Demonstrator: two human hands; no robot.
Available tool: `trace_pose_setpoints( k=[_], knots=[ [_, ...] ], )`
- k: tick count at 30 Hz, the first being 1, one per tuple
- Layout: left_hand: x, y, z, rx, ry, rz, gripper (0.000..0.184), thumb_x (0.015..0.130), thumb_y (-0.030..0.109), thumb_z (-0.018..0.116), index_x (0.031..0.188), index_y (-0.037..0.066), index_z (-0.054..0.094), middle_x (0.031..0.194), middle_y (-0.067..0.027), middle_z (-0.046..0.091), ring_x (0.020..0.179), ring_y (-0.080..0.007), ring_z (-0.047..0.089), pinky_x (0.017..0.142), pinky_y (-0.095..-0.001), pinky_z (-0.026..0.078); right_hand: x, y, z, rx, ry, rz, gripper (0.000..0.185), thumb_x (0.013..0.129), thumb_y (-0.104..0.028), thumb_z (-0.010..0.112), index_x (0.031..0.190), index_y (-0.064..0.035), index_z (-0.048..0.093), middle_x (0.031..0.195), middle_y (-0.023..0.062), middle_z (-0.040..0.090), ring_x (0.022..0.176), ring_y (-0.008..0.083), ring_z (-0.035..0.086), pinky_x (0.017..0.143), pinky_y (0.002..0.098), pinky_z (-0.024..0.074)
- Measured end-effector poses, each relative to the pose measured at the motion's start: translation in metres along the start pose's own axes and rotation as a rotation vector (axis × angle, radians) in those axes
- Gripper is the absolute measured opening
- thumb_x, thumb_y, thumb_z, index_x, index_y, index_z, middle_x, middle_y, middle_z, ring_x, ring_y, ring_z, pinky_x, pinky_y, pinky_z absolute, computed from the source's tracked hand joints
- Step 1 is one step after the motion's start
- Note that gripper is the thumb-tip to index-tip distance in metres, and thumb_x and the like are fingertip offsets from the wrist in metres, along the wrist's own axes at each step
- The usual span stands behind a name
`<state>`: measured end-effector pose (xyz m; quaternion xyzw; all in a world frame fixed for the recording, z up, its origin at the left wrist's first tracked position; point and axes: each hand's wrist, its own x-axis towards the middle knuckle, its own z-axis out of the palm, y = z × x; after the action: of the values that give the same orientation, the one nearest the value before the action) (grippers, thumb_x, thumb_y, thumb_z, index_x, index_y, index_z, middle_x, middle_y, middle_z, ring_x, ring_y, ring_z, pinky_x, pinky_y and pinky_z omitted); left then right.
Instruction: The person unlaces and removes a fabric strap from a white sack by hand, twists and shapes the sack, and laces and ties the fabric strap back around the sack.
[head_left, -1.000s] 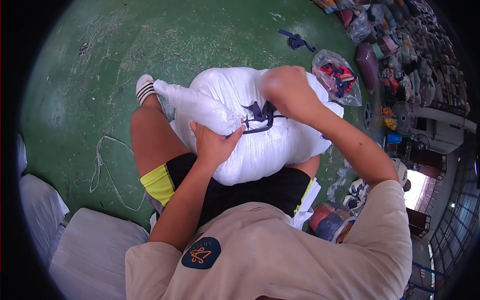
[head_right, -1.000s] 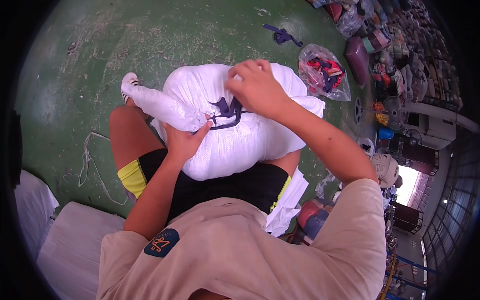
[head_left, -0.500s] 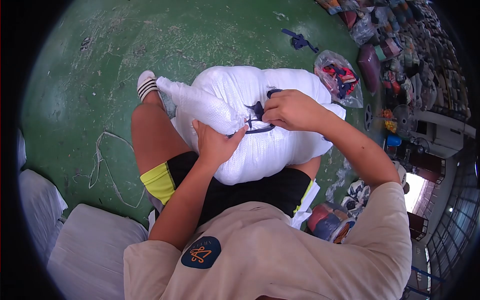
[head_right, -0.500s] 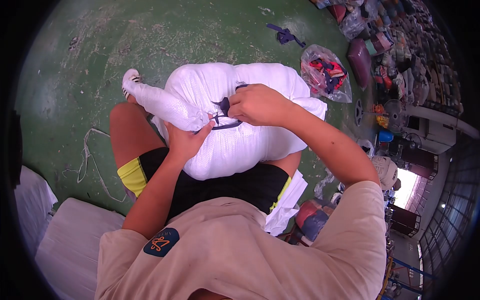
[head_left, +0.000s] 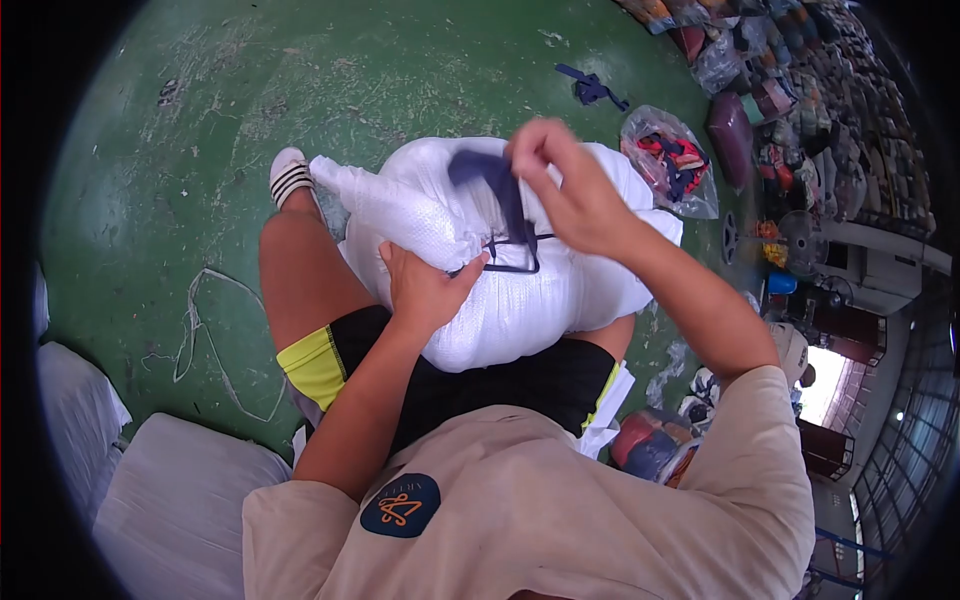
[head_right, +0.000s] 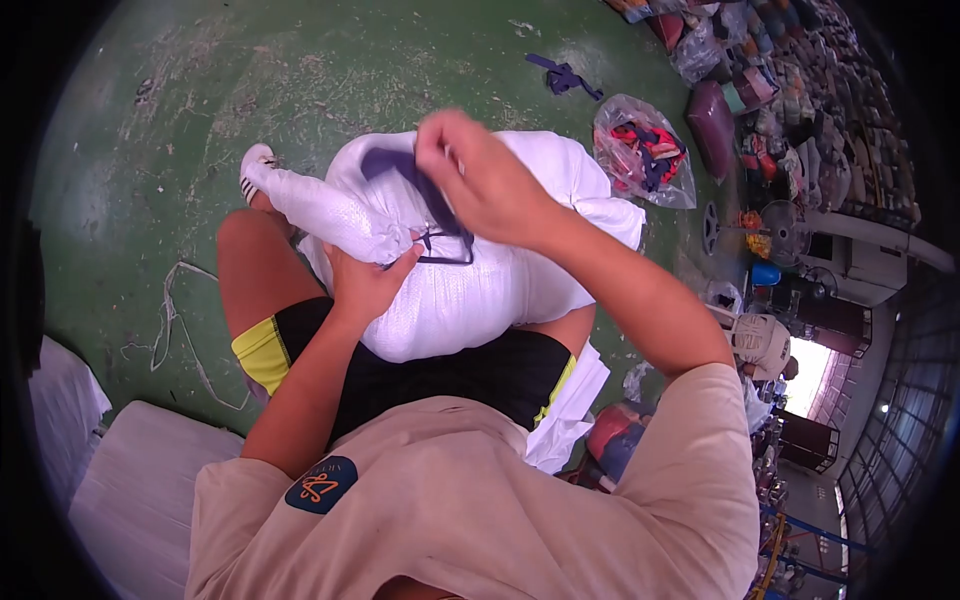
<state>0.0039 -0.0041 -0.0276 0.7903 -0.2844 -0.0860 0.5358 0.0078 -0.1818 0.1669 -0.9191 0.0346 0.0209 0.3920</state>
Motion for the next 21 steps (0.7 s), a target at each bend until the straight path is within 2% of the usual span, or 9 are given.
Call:
trace_pose_setpoints(
  k=[3, 5, 7, 12, 15, 17, 18, 20, 21],
  knots=[
    [-0.001, -0.001, -0.002, 0.016, -0.004, 0.008, 0.055, 0.077, 0.037, 0.081, 0.111, -0.004, 0.066, 0.107, -0.0221, 0.066, 0.095, -0.0364, 0.058, 0.099, -0.045, 0.034, 0.024, -0.01, -0.002, 0.269, 0.217, 0.054, 0.006, 0.105, -0.015, 0.048, 0.107, -0.0109, 0.051, 0.092, 0.0045, 0.057, 0.08, 0.0125, 0.056, 0.073, 0.0287, 0.0502],
    [-0.001, 0.0, -0.001, 0.027, 0.004, 0.007, 0.056, 0.078, 0.037, 0.08, 0.114, -0.004, 0.065, 0.11, -0.0227, 0.066, 0.096, -0.0353, 0.058, 0.098, -0.044, 0.034, 0.039, -0.023, -0.006, 0.598, 0.182, 0.373, 0.007, 0.106, -0.018, 0.05, 0.109, -0.0118, 0.051, 0.078, 0.0006, 0.053, 0.065, 0.0111, 0.053, 0.057, 0.0262, 0.0476],
    [0.0, 0.011, -0.003, -0.041, -0.01, -0.025, 0.053, 0.078, 0.036, 0.08, 0.112, -0.002, 0.066, 0.111, -0.0218, 0.066, 0.096, -0.0342, 0.058, 0.097, -0.0428, 0.035, 0.07, -0.019, 0.02, 0.46, 0.278, 0.272, 0.01, 0.102, -0.019, 0.054, 0.109, -0.0121, 0.056, 0.073, 0.0021, 0.057, 0.055, 0.0101, 0.049, 0.044, 0.0252, 0.0367],
    [0.003, 0.022, -0.012, -0.261, -0.045, -0.149, 0.042, 0.077, 0.031, 0.081, 0.106, 0.003, 0.071, 0.113, -0.0168, 0.066, 0.096, -0.0291, 0.057, 0.093, -0.038, 0.036, 0.132, -0.085, 0.119, 0.814, 0.356, 0.319, 0.012, 0.096, -0.016, 0.053, 0.105, -0.0088, 0.057, 0.077, 0.007, 0.058, 0.058, 0.0101, 0.048, 0.043, 0.0262, 0.034],
    [-0.008, 0.017, 0.005, -0.504, 0.092, -0.318, 0.03, 0.076, 0.028, 0.082, 0.098, 0.009, 0.075, 0.109, -0.0097, 0.065, 0.094, -0.024, 0.055, 0.091, -0.0343, 0.037, 0.115, -0.097, 0.125, 1.126, 0.153, 0.296, 0.013, 0.095, -0.015, 0.053, 0.106, -0.0082, 0.056, 0.077, 0.0067, 0.057, 0.06, 0.0107, 0.048, 0.044, 0.0269, 0.0343],
    [-0.004, 0.021, -0.006, -0.489, 0.066, -0.277, 0.026, 0.077, 0.027, 0.082, 0.096, 0.01, 0.076, 0.107, -0.0078, 0.064, 0.093, -0.023, 0.053, 0.09, -0.0337, 0.037, 0.111, -0.11, 0.111, 1.264, 0.179, 0.357, 0.013, 0.095, -0.014, 0.053, 0.107, -0.0086, 0.054, 0.079, 0.0057, 0.056, 0.061, 0.0113, 0.047, 0.046, 0.0268, 0.0347],
    [0.002, 0.026, -0.016, -0.476, 0.024, -0.221, 0.023, 0.077, 0.026, 0.082, 0.094, 0.011, 0.076, 0.105, -0.006, 0.063, 0.092, -0.022, 0.052, 0.09, -0.033, 0.037, 0.107, -0.124, 0.116, 1.078, 0.264, 0.347, 0.013, 0.094, -0.012, 0.055, 0.107, -0.0093, 0.053, 0.081, 0.0044, 0.056, 0.063, 0.0118, 0.048, 0.051, 0.0272, 0.0376],
    [0.016, 0.037, -0.023, -0.452, -0.078, -0.079, 0.017, 0.077, 0.025, 0.083, 0.09, 0.014, 0.077, 0.102, -0.0022, 0.061, 0.091, -0.02, 0.05, 0.09, -0.0318, 0.036, 0.083, -0.125, 0.194, 0.752, 0.553, 0.006, 0.009, 0.095, -0.01, 0.055, 0.103, -0.0097, 0.051, 0.081, 0.0031, 0.056, 0.063, 0.0131, 0.048, 0.056, 0.0281, 0.0383],
    [0.021, 0.038, -0.018, -0.451, -0.097, -0.058, 0.017, 0.077, 0.025, 0.083, 0.09, 0.014, 0.077, 0.102, -0.0022, 0.061, 0.091, -0.02, 0.05, 0.09, -0.0318, 0.036, 0.056, -0.135, 0.198, 0.749, 0.581, -0.001, 0.009, 0.095, -0.01, 0.055, 0.103, -0.0097, 0.051, 0.081, 0.0031, 0.056, 0.063, 0.0131, 0.048, 0.056, 0.0281, 0.0383]
  ],
)
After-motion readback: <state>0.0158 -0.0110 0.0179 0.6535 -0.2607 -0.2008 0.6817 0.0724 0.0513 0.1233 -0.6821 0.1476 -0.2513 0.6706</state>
